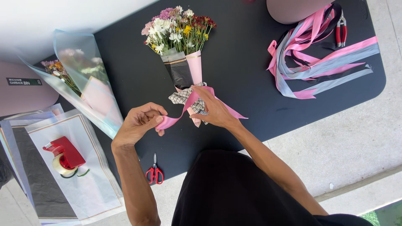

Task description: The person untangles several long ribbons, moves a bucket containing water and a flower, and then ties a pink ribbon into a bow around the stem area of a small wrapped flower bouquet.

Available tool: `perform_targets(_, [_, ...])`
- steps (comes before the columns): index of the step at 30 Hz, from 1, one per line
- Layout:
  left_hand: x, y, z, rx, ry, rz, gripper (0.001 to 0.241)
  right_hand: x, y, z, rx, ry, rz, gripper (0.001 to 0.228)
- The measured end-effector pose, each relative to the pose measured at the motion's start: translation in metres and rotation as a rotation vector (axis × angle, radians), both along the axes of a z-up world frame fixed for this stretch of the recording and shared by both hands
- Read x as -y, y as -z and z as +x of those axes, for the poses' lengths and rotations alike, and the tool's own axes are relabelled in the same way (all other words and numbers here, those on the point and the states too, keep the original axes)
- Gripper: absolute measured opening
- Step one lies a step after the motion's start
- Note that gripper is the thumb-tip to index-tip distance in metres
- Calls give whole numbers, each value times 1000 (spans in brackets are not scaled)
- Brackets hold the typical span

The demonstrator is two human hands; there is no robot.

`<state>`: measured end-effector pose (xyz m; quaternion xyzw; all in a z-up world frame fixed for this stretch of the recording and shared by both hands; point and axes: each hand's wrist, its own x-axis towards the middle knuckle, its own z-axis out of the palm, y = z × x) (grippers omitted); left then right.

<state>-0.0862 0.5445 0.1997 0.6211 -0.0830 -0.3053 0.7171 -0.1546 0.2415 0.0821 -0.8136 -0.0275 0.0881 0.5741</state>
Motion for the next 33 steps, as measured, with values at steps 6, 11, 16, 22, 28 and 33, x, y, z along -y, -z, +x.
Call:
perform_targets(6, [-92, 36, 3, -1, -273, -16, 26, -34, 11, -1, -132, -441, -143, 13])
perform_targets(11, [-169, 141, 11, -38, -486, 766, 23, -34, 59, -72, -514, -608, -3, 30])
perform_targets(16, [-154, 198, 13, -39, -344, 1006, 24, -20, 77, -115, -624, -491, -91, 34])
perform_targets(22, [-71, 188, -3, 381, -168, 1547, 65, 32, 80, -139, -520, -93, 18, 53])
perform_targets(28, [91, 146, -4, 966, -319, 1132, 61, 186, 86, -115, -168, 525, -105, 23])
perform_targets(33, [281, 175, -2, 1019, -151, 668, 45, 362, 106, -73, 77, 828, -477, 9])
